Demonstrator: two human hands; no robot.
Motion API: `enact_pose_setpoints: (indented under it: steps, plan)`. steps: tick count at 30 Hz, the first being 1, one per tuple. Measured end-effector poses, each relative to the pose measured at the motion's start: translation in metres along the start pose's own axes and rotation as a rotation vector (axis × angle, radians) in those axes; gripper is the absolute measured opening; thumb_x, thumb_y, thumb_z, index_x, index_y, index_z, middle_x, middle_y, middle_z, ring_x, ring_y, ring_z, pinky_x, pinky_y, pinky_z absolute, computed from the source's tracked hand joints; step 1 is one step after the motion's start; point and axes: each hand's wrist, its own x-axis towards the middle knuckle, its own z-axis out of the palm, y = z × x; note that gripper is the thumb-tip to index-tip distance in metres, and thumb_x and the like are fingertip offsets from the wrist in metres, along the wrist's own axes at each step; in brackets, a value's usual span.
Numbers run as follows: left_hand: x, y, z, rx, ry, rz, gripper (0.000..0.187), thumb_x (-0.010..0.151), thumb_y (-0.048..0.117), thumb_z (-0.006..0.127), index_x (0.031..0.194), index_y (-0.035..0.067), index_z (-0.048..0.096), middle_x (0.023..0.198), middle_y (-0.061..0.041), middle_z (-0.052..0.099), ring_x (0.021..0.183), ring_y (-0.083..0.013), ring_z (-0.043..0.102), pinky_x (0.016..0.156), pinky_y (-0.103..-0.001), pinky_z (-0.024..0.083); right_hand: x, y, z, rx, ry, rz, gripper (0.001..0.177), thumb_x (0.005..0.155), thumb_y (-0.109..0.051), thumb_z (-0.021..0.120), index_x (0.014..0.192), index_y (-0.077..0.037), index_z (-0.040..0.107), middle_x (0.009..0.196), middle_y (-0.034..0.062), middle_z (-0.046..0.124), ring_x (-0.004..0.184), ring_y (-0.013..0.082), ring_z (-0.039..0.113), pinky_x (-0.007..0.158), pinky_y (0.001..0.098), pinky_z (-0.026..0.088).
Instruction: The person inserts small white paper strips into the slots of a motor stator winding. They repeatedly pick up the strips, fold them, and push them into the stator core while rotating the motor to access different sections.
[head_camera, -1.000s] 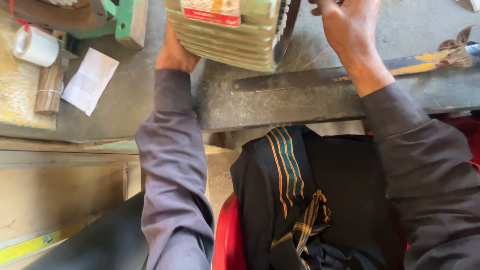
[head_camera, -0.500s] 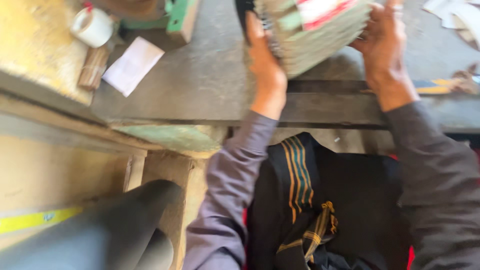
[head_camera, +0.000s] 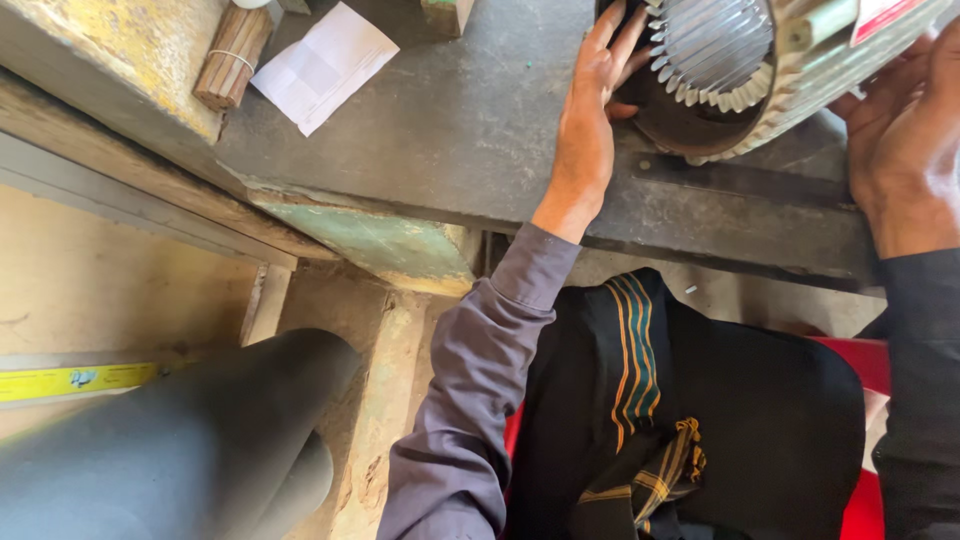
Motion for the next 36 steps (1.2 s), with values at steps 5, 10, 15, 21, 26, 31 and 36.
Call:
enact_pose_setpoints:
  steps: [5, 10, 15, 21, 26, 31, 36]
  plan:
    - [0.000, -0.009, 0.000, -0.022, 0.022, 0.025, 0.052, 0.119, 0.040, 0.029, 0.164, 0.014, 0.034, 0.156, -0.002, 0.054, 0.139, -0.0218, 0.059, 0.098, -0.030, 0.047, -0.002, 0.019, -0.010, -0.048, -0.012, -0.022, 0.063, 0.119, -0.047, 0.020, 0.154, 0.002, 0.035, 0.158, 0.0218, 0.044, 0.149, 0.0353, 0.048, 0.120, 0.0522, 0.044]
    - [0.005, 0.011, 0.008, 0.563, 0.158, 0.212, 0.027, 0.111, 0.021, 0.055, 0.137, 0.016, 0.058, 0.125, -0.005, 0.071, 0.111, -0.0255, 0.070, 0.093, -0.039, 0.055, -0.004, 0.027, -0.019, -0.085, -0.035, -0.014, 0.064, 0.118, -0.040, 0.017, 0.163, 0.003, 0.031, 0.163, 0.0223, 0.040, 0.153, 0.0350, 0.044, 0.123, 0.0519, 0.046]
    - [0.019, 0.031, 0.016, 1.037, 0.298, 0.295, 0.011, 0.100, 0.024, 0.064, 0.099, 0.013, 0.064, 0.085, -0.009, 0.070, 0.080, -0.0353, 0.070, 0.068, -0.048, 0.053, -0.007, 0.048, -0.032, -0.156, 0.002, 0.005, 0.061, 0.118, -0.039, 0.016, 0.158, 0.003, 0.036, 0.159, 0.0223, 0.044, 0.150, 0.0344, 0.048, 0.123, 0.0519, 0.046]
    - [0.018, 0.025, 0.014, 1.045, 0.301, 0.398, 0.011, 0.098, 0.024, 0.063, 0.097, 0.013, 0.063, 0.085, -0.008, 0.069, 0.081, -0.0354, 0.068, 0.069, -0.048, 0.051, -0.011, 0.062, -0.042, -0.164, -0.040, -0.058, 0.061, 0.119, -0.037, 0.015, 0.157, 0.008, 0.032, 0.159, 0.0253, 0.040, 0.154, 0.0377, 0.041, 0.125, 0.0553, 0.043]
    - [0.013, 0.020, 0.016, 1.104, 0.277, 0.452, 0.014, 0.097, 0.025, 0.064, 0.091, 0.012, 0.062, 0.082, -0.006, 0.068, 0.076, -0.0316, 0.068, 0.070, -0.046, 0.051, -0.017, 0.061, -0.041, -0.151, -0.058, -0.060, 0.059, 0.121, -0.036, 0.015, 0.156, 0.008, 0.033, 0.158, 0.0252, 0.040, 0.149, 0.0380, 0.046, 0.123, 0.0535, 0.045]
    - [0.013, 0.023, 0.018, 0.991, 0.287, 0.274, 0.016, 0.095, 0.024, 0.067, 0.087, 0.010, 0.065, 0.078, -0.007, 0.069, 0.077, -0.0305, 0.068, 0.068, -0.045, 0.051, -0.019, 0.054, -0.036, -0.165, -0.063, -0.064, 0.057, 0.122, -0.035, 0.013, 0.153, 0.008, 0.036, 0.153, 0.0252, 0.045, 0.145, 0.0392, 0.052, 0.119, 0.0514, 0.047]
    - [0.009, 0.018, 0.015, 0.954, 0.248, 0.368, 0.014, 0.094, 0.020, 0.066, 0.085, 0.010, 0.064, 0.078, -0.008, 0.067, 0.078, -0.0305, 0.067, 0.071, -0.045, 0.050, -0.021, 0.060, -0.035, -0.168, -0.053, -0.042, 0.056, 0.122, -0.034, 0.014, 0.151, 0.007, 0.038, 0.151, 0.0248, 0.048, 0.143, 0.0389, 0.054, 0.120, 0.0504, 0.047]
